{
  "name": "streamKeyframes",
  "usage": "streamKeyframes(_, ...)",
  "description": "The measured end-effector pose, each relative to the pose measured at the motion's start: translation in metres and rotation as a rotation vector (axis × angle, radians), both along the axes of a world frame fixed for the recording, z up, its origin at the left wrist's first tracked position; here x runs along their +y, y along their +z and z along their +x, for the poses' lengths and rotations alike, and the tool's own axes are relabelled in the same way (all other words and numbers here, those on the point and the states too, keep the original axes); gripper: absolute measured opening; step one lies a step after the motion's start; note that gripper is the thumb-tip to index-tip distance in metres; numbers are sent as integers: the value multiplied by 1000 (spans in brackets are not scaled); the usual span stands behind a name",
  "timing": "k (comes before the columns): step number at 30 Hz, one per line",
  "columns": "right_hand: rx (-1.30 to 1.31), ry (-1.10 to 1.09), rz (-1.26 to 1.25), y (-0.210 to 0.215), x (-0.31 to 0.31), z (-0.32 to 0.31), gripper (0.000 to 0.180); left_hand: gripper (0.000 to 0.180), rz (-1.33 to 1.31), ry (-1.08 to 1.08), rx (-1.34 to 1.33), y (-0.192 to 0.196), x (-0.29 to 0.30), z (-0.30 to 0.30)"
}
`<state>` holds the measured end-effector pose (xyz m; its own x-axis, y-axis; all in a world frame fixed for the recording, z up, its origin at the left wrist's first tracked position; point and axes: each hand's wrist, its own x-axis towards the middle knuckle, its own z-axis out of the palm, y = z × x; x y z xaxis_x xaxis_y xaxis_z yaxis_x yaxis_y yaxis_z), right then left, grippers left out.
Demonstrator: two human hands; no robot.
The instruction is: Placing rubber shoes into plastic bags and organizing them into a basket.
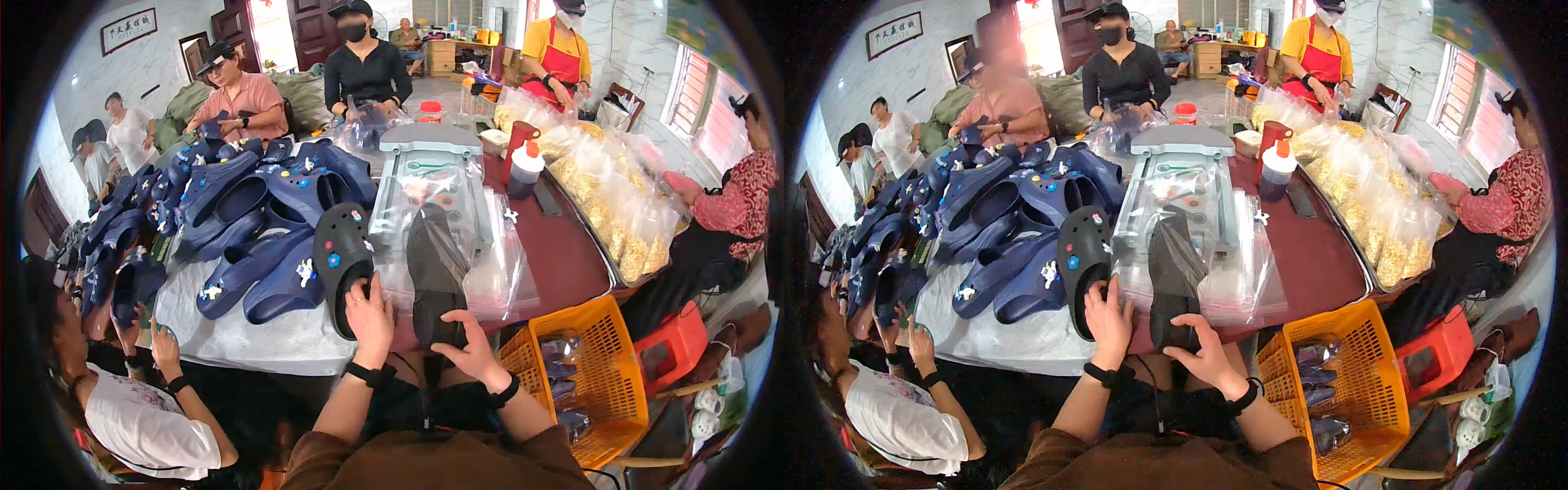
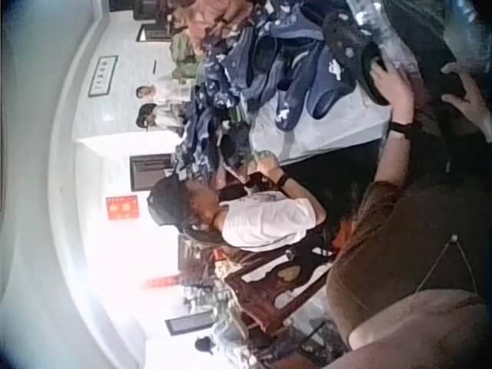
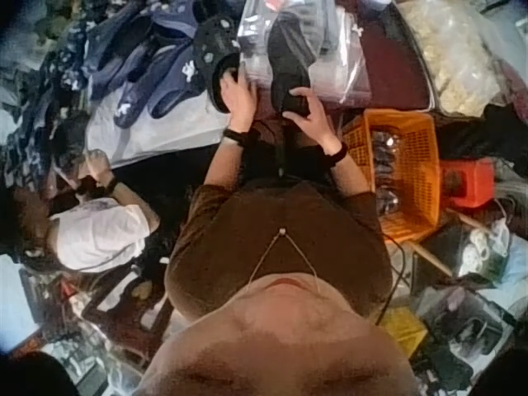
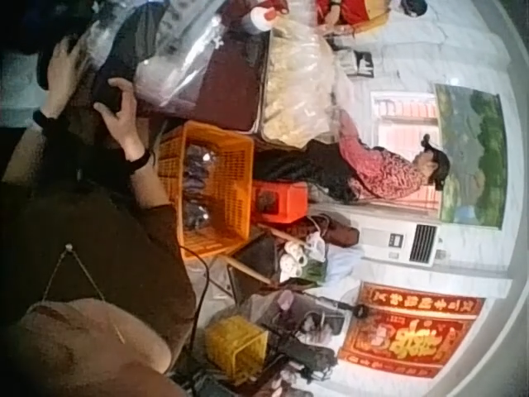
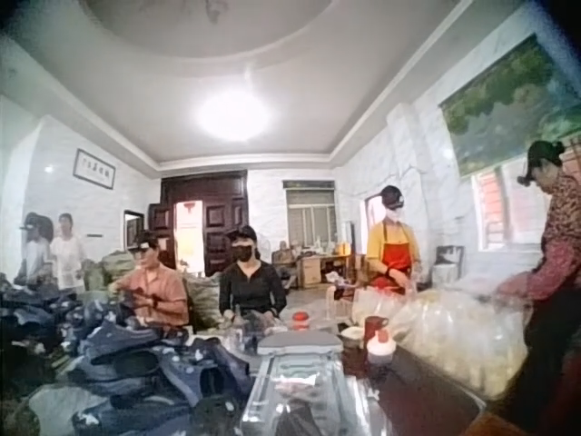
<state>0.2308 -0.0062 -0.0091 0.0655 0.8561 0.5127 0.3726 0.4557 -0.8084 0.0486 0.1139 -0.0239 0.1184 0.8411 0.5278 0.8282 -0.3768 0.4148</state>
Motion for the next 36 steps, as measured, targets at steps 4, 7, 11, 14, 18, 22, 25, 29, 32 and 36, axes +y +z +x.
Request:
streamKeyframes(4, -22, -27, -19, -4, -11, 8, 54, 28, 130, 63, 30, -21, 25, 0)
streamKeyframes(7, -13, -11, -43, -5, -18, 9, 51, 13, 182, 7, -52, -12, 24, -3)
streamKeyframes(11, -29, 11, -40, 3, -22, 2, 52, 12, 218, -137, -176, 17, -6, -16)
streamKeyframes(14, 23, 81, -41, 1, -26, -6, 52, 8, 235, -258, -227, 35, -37, -31)
streamKeyframes(18, 61, 275, -33, 12, -39, -18, 51, 11, -86, -271, -663, 39, -70, -50)
streamKeyframes(22, 126, 319, -41, 14, -51, -24, 54, 18, -110, -194, -823, 23, -73, -74)
streamKeyframes(25, 124, 227, -39, 20, -56, -28, 56, 57, -238, -327, -1010, 30, -75, -47)
streamKeyframes(29, 92, 118, -50, 20, -62, -29, 57, 69, -333, -393, -873, 12, -70, -30)
streamKeyframes(32, 144, 82, -83, 25, -68, -26, 58, 54, -267, -378, -847, 13, -76, -22)
streamKeyframes(36, 50, -87, -98, 29, -80, -5, 61, 50, -289, -347, -825, 12, -77, -36)
